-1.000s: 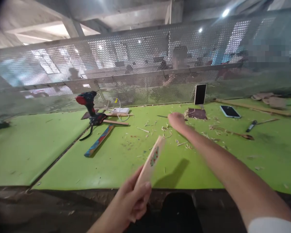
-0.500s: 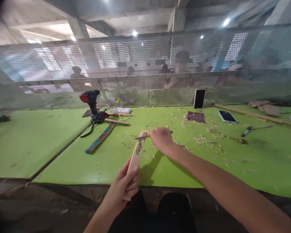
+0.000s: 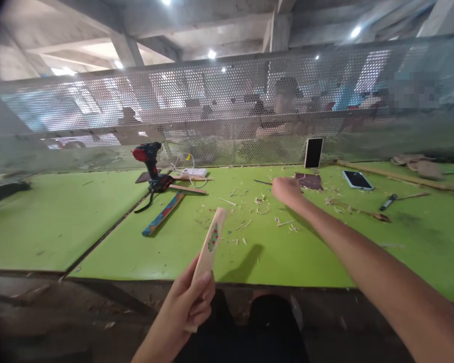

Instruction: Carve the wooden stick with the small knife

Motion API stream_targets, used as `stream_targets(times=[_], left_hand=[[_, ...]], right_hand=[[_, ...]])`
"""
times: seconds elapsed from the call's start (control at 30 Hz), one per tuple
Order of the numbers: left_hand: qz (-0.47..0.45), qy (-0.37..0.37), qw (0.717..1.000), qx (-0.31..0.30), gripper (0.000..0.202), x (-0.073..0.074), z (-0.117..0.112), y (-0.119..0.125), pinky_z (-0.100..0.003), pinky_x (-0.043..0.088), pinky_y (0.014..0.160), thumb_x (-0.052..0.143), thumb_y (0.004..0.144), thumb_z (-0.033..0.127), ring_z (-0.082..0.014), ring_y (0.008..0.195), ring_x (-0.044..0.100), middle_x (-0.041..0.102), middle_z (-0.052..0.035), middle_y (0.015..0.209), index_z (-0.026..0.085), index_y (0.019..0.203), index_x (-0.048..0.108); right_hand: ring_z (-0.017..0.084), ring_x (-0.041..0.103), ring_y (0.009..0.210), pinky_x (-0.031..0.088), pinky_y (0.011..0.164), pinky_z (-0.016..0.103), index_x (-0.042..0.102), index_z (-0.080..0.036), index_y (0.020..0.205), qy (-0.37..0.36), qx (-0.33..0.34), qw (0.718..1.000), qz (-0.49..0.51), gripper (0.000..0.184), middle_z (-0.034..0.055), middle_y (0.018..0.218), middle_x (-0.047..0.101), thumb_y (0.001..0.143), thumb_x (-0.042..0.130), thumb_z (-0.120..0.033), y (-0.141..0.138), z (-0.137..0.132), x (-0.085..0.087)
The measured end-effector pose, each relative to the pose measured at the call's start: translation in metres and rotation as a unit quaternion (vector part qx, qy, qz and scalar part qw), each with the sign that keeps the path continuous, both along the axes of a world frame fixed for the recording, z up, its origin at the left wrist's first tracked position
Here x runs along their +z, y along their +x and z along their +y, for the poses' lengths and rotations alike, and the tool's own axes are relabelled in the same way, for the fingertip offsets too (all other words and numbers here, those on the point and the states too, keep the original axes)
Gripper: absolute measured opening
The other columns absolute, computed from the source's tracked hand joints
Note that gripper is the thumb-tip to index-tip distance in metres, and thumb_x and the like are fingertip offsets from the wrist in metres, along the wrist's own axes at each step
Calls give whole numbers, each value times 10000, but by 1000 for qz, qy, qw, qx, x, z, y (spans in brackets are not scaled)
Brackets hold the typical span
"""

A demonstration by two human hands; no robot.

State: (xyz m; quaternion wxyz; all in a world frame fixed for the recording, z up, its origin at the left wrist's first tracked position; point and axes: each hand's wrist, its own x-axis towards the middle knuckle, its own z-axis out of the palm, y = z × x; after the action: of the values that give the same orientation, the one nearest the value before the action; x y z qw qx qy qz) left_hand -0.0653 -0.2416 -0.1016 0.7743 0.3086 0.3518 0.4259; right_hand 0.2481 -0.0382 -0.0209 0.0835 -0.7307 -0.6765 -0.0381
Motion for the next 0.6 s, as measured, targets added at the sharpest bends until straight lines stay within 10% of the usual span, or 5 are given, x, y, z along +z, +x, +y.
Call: stream_targets(times=[0.1, 0.33, 0.6], left_hand=[[-14, -5, 1000, -13, 806, -4, 8, 2, -155, 126, 439, 874, 791, 473, -16, 473, 242, 428, 90, 688, 264, 1448, 457], [-37, -6, 999, -9, 831, -4, 4, 10, -149, 118, 437, 858, 819, 441, -17, 480, 237, 412, 92, 693, 246, 1491, 410], [-97, -31, 995, 2, 607, -3, 18, 17, -114, 98, 435, 907, 775, 378, 6, 492, 233, 413, 95, 703, 194, 1214, 530]], right_hand=[[209, 636, 561, 559, 579, 375, 767, -178, 883, -34, 47, 998, -4, 361, 71, 671, 674, 1024, 435, -159, -25, -24, -5], [225, 662, 583, 521, 568, 343, 785, -190, 837, -12, 186, 981, -62, 289, 84, 631, 678, 929, 528, -97, -101, -82, -21], [200, 600, 521, 514, 523, 326, 741, -132, 736, -23, 152, 982, -109, 320, 61, 561, 605, 868, 522, 62, -89, -37, -28]])
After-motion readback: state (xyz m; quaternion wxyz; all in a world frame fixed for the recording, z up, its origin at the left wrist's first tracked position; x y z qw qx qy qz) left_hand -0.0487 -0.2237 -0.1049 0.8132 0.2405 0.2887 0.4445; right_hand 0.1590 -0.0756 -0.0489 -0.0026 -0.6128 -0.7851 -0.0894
